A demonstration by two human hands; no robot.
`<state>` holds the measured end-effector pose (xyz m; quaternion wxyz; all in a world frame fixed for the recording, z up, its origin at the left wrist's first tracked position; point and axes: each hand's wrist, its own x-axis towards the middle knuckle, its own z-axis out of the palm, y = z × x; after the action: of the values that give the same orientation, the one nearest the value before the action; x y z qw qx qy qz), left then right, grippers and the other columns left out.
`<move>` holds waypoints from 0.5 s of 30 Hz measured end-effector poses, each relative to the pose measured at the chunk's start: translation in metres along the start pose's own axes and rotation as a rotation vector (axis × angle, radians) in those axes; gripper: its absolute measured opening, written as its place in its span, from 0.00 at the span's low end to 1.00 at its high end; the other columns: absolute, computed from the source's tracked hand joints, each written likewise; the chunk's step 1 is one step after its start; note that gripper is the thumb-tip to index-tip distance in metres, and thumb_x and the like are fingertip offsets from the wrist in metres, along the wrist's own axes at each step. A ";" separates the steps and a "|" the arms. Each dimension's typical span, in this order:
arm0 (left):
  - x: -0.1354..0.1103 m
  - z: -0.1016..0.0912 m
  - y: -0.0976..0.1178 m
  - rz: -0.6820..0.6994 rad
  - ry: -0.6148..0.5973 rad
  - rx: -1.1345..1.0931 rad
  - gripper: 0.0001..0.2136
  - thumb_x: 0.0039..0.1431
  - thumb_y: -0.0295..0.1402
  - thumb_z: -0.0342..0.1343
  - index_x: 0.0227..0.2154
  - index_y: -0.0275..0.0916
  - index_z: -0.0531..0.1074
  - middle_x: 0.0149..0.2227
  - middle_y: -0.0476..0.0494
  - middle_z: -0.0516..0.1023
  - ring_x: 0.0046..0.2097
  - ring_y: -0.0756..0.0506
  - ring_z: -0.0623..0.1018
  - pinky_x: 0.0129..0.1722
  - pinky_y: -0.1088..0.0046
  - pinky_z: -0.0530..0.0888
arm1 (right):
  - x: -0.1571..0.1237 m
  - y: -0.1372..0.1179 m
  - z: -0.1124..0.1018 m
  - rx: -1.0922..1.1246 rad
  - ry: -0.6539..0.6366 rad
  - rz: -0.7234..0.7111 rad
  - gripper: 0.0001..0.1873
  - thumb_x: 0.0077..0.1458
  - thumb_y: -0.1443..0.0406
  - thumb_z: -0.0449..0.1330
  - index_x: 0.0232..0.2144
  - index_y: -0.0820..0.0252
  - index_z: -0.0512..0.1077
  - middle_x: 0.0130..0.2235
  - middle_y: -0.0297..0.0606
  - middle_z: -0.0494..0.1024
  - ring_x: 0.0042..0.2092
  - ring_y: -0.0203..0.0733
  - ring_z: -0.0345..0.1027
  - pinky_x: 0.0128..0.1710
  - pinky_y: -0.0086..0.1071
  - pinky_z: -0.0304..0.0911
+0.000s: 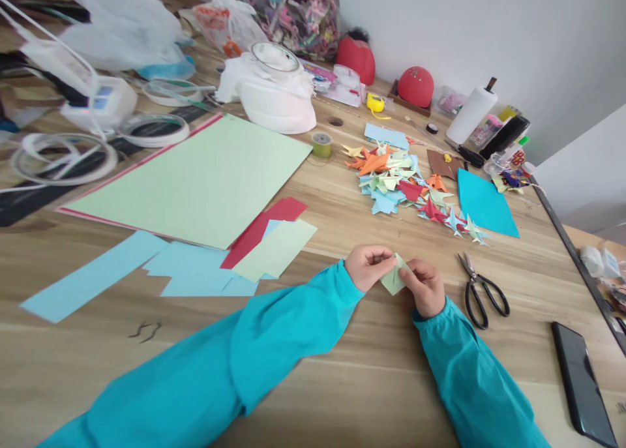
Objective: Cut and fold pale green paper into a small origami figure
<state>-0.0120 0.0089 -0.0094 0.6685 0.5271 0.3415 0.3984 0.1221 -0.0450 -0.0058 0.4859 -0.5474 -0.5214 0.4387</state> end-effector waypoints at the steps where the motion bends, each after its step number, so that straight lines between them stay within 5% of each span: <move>1: 0.000 0.000 0.000 0.002 -0.004 0.012 0.12 0.40 0.39 0.59 0.21 0.32 0.71 0.17 0.50 0.68 0.22 0.53 0.66 0.22 0.78 0.64 | 0.000 0.000 0.000 -0.005 0.003 -0.001 0.13 0.47 0.59 0.59 0.17 0.61 0.68 0.16 0.32 0.69 0.19 0.33 0.61 0.18 0.26 0.56; 15: -0.001 -0.001 0.004 0.021 -0.084 0.094 0.11 0.42 0.37 0.58 0.17 0.33 0.69 0.15 0.53 0.62 0.20 0.55 0.60 0.19 0.78 0.57 | 0.000 0.000 0.001 -0.060 -0.036 -0.039 0.14 0.47 0.58 0.58 0.16 0.61 0.66 0.16 0.31 0.65 0.19 0.31 0.55 0.20 0.27 0.53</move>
<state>-0.0138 0.0089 -0.0058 0.6525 0.5779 0.3257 0.3664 0.1213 -0.0450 -0.0058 0.4682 -0.5436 -0.5536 0.4229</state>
